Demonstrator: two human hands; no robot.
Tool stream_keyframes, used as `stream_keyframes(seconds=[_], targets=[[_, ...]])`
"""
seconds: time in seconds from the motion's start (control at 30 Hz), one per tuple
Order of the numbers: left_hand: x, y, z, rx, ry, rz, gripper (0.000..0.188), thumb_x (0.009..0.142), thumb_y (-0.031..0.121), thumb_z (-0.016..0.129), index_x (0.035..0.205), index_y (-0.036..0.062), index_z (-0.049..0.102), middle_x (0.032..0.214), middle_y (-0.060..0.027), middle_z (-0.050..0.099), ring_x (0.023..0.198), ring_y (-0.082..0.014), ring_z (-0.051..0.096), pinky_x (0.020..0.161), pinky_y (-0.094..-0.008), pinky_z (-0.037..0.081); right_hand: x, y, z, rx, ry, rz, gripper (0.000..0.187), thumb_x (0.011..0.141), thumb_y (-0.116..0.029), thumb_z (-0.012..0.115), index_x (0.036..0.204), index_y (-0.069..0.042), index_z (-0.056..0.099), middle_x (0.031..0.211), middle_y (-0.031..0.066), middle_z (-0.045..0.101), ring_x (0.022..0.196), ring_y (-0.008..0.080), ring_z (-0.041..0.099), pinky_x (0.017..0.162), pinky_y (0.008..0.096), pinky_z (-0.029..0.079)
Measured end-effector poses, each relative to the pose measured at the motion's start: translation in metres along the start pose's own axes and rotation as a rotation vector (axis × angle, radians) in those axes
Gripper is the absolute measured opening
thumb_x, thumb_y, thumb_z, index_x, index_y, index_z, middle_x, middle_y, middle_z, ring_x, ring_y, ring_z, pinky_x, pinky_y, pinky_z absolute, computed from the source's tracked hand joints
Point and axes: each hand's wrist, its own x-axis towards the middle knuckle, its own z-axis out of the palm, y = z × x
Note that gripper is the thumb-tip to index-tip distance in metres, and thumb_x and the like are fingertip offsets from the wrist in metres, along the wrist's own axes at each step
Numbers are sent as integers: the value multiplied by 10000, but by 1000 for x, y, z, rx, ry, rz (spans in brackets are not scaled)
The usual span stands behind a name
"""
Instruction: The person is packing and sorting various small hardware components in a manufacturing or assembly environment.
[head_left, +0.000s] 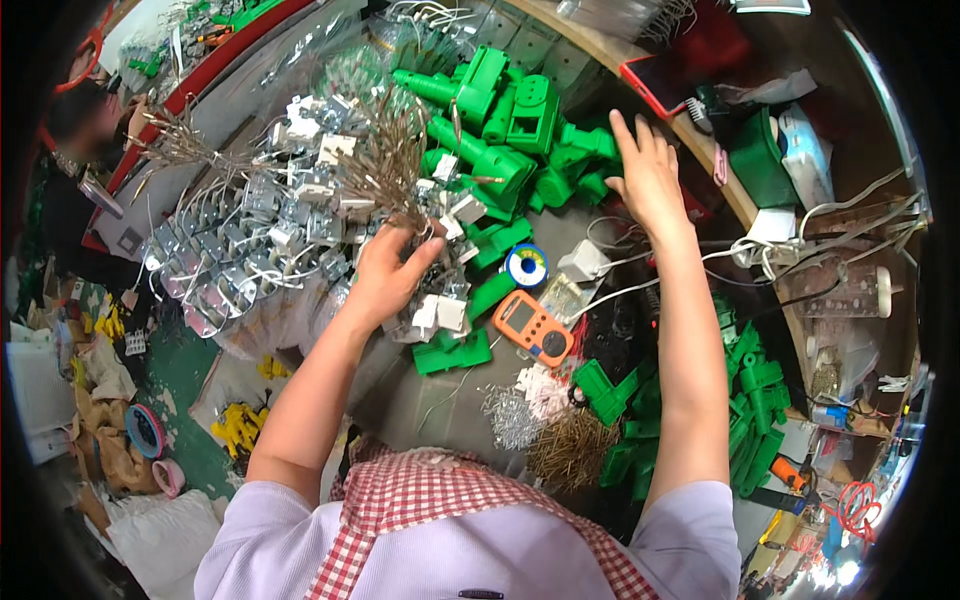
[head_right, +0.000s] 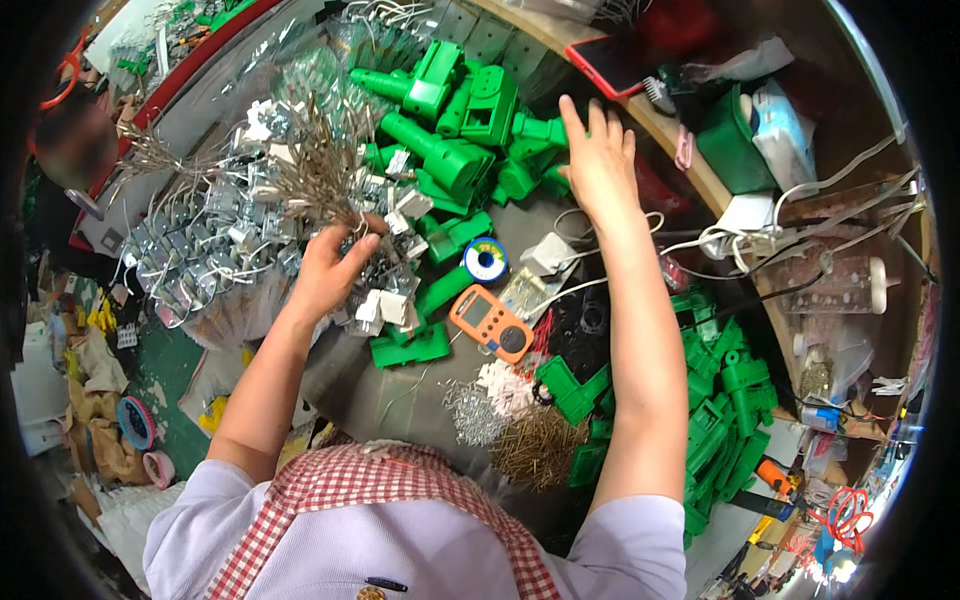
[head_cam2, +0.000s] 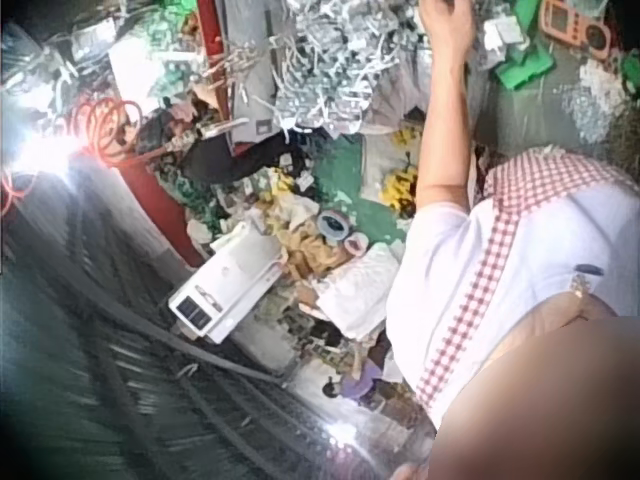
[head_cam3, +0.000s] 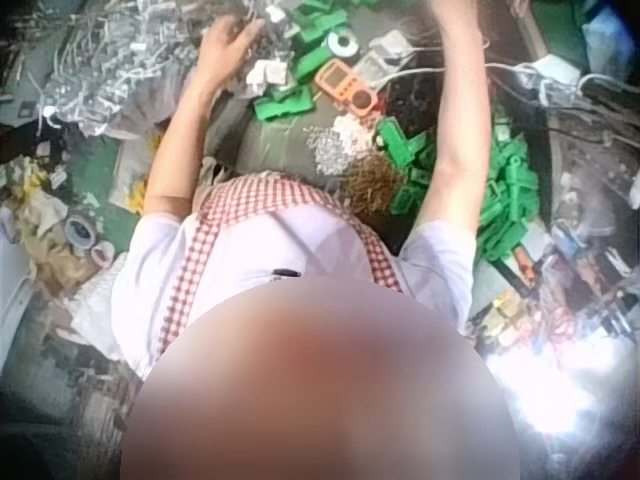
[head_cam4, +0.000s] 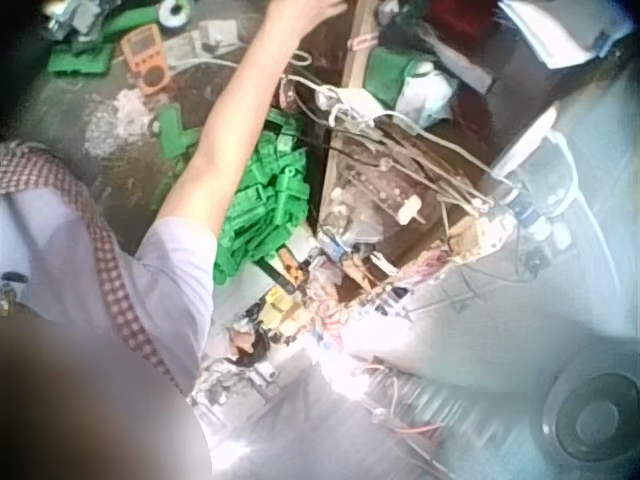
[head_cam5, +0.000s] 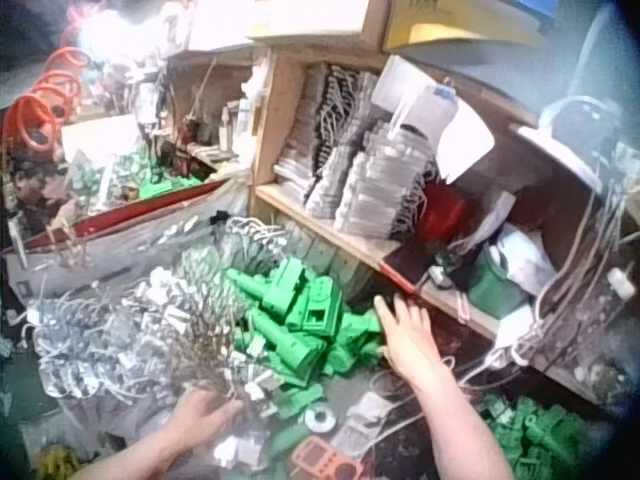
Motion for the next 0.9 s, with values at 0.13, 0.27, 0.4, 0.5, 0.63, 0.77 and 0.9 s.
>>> stream_keyframes(seconds=[0.13, 0.27, 0.4, 0.5, 0.63, 0.77, 0.9], targets=[[8, 2, -3, 43, 17, 45, 292, 805, 271, 532, 932, 11, 577, 923, -155, 563, 885, -285, 530, 776, -336, 402, -25, -31, -5, 340, -415, 40, 430, 663, -146, 642, 1063, -65, 506, 1061, 156, 507, 1007, 306, 461, 835, 424, 389], [10, -8, 2, 17, 51, 123, 290, 822, 271, 511, 912, 1, 566, 838, -164, 548, 804, -302, 526, 716, -354, 401, -89, -89, 21, 570, -574, -126, 329, 659, -121, 610, 974, -35, 569, 1067, 153, 513, 1024, 300, 464, 861, 374, 397], [12, -6, 1, 81, 41, 89, 235, 865, 200, 453, 858, 2, 578, 785, -91, 579, 754, -150, 521, 707, -283, 405, -115, -135, 34, 602, -454, -186, 414, 652, -90, 589, 1057, -66, 508, 1074, 109, 493, 1075, 240, 425, 930, 487, 305], [19, -1, 0, 116, 57, 58, 270, 877, 210, 433, 801, 1, 586, 701, -43, 554, 651, -117, 468, 616, -272, 389, -133, -157, 58, 557, -432, -136, 298, 665, -27, 499, 959, -62, 539, 970, 98, 494, 1028, 240, 433, 954, 539, 227], [26, 8, -10, 67, 67, 49, 292, 885, 213, 414, 775, -1, 579, 703, -42, 570, 659, -108, 471, 631, -266, 387, -105, -149, 26, 542, -211, -293, 115, 667, -73, 500, 781, -76, 507, 785, 54, 456, 907, 217, 463, 903, 465, 304], [23, 19, -19, 62, 31, -19, 300, 884, 224, 413, 772, -6, 569, 715, -57, 583, 688, -120, 503, 661, -264, 398, -87, -104, -9, 407, -373, -357, 168, 649, -105, 521, 811, -137, 552, 821, 38, 491, 924, 226, 460, 961, 500, 246], [19, 7, -10, 79, 42, 91, 257, 872, 205, 438, 785, -2, 564, 698, -68, 576, 647, -135, 498, 622, -279, 403, -47, -18, -29, 750, -603, -323, 319, 552, -9, 605, 857, -83, 550, 832, 70, 500, 911, 264, 439, 801, 361, 359]])
